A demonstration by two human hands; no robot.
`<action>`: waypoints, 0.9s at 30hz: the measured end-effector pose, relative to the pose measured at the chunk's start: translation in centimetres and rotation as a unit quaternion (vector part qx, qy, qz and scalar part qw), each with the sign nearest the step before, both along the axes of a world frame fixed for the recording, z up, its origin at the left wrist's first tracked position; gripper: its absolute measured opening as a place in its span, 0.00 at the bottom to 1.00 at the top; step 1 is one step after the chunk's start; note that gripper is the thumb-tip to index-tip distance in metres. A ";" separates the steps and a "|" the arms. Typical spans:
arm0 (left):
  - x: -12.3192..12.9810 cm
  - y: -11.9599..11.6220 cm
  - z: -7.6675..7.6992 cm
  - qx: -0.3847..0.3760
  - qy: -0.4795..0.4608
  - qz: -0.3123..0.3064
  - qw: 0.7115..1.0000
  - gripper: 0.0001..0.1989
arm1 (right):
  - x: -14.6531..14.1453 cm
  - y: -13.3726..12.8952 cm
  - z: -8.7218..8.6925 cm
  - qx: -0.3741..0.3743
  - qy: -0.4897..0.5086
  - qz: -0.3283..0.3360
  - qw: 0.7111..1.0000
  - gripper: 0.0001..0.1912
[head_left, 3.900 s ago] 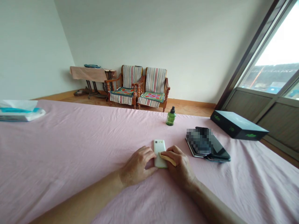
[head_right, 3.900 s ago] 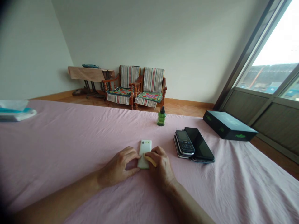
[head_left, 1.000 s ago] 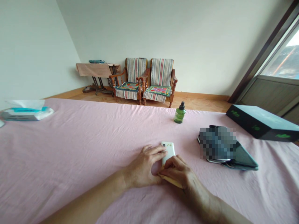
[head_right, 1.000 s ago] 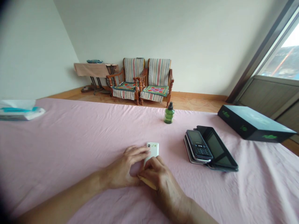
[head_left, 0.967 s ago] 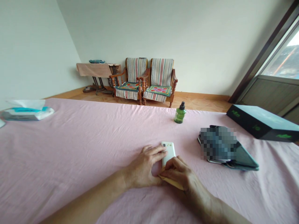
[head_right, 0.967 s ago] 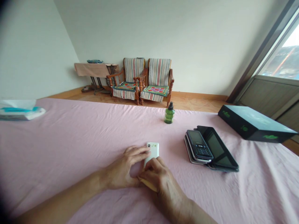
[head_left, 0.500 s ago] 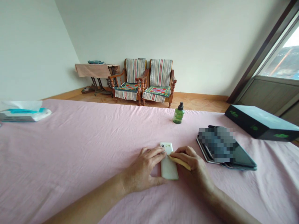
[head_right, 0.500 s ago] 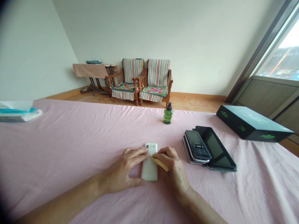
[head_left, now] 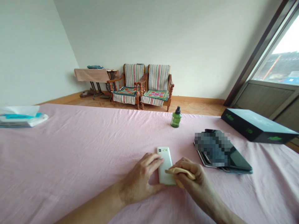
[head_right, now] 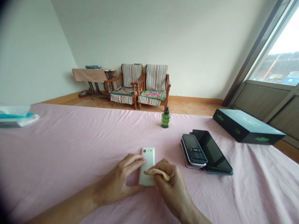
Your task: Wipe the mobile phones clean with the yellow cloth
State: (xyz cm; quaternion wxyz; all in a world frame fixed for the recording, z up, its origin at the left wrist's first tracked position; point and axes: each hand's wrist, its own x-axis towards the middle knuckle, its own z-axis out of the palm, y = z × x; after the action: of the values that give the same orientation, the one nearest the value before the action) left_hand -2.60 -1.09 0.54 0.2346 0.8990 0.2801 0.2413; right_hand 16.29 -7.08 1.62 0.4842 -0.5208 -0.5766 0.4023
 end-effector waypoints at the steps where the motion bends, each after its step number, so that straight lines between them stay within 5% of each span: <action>1: 0.0 -0.2 0.0 0.000 0.000 0.003 1.000 0.30 | 0.0 0.2 0.0 -0.013 0.021 -0.002 1.000 0.10; 14: 0.5 -0.8 0.6 -0.026 -0.034 0.037 0.998 0.40 | 0.1 0.1 -0.4 -0.095 0.327 0.008 0.940 0.08; 20: -0.2 0.0 0.1 -0.011 -0.079 0.112 0.991 0.22 | 0.0 0.0 -0.5 -0.090 0.245 0.033 0.965 0.11; 27: -0.9 1.2 -0.4 -0.012 -0.076 0.186 0.980 0.23 | 0.8 0.8 -0.9 -0.088 0.153 -0.015 0.984 0.16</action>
State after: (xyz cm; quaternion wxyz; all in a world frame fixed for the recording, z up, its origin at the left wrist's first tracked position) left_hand -3.48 0.11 0.12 0.2168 0.8076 0.4266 0.3448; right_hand 17.08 -6.30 0.67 0.5248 -0.5026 -0.4502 0.5190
